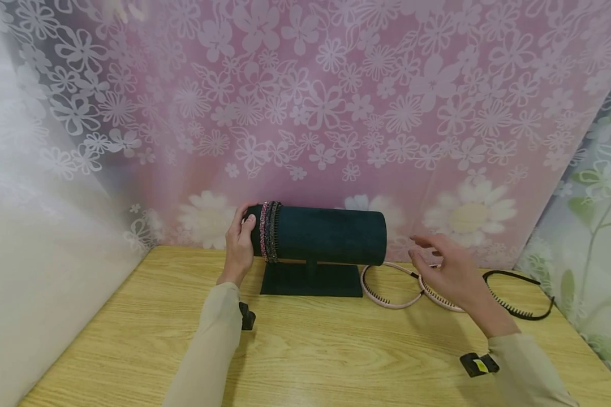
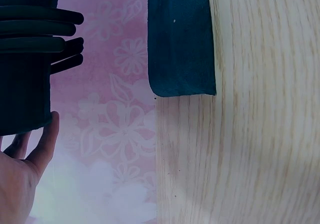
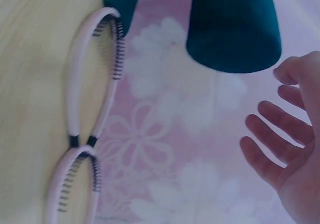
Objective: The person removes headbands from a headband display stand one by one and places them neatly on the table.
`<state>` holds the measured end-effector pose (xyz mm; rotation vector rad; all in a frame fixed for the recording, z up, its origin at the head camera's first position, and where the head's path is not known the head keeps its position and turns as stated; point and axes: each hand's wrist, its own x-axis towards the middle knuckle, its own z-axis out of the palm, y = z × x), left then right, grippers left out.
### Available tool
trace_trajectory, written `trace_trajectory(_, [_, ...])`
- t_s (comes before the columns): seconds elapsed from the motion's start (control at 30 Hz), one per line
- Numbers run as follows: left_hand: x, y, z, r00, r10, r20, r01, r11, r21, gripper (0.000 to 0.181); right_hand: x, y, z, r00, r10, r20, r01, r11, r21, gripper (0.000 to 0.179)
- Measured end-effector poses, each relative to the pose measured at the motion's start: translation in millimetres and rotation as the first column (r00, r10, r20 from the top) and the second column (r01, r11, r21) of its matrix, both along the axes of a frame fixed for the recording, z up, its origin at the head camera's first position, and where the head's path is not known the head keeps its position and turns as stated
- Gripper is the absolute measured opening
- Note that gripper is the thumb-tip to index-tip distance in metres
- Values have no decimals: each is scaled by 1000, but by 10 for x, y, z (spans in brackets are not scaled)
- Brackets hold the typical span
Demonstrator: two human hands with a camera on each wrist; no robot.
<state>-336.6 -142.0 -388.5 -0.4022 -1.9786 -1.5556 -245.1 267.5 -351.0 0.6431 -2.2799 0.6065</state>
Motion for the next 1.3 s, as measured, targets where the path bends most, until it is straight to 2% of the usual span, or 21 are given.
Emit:
trace_trajectory(0.03, [-46,-9,-43,1000,2,-4,-2,1000,2,43,-2,-22,22,1000,-2,-26,2,1000,-8,39])
trace_trajectory(0.17, [-45,-3,-48,1000,1,0,-1,1000,2,43,-10,-142,118,998,6,-68,-9,999,-43,44])
trace_trajectory(0.53, [-30,-11,-21,1000,-16,20,15,1000,14,42,-84,-449,316,994,113,-4,-113,993,-43,53])
trace_trajectory(0.63, [20,-1,27,999,-21,31,21,1000,8,42,-120,-521,350,989,145,0,-145,989,-39,54])
trace_trajectory(0.7, [102,12,99,999,-25,39,25,1000,2,41,-150,-571,369,987,161,-3,-161,986,-29,55])
trace_trajectory(0.8, [207,31,191,999,-27,44,27,1000,-5,40,-177,-647,393,987,162,-2,-162,987,-2,57])
trace_trajectory(0.83, [208,32,192,999,-27,42,27,1000,-4,40,-184,-671,399,987,159,3,-159,987,6,58])
trace_trajectory(1.07, [-19,-6,-10,1000,-23,13,22,999,23,42,-223,-812,419,984,170,50,-172,985,33,63])
trace_trajectory(1.3, [-55,-22,-46,1000,-7,4,7,1000,8,42,-310,-951,463,979,199,37,-200,979,34,64])
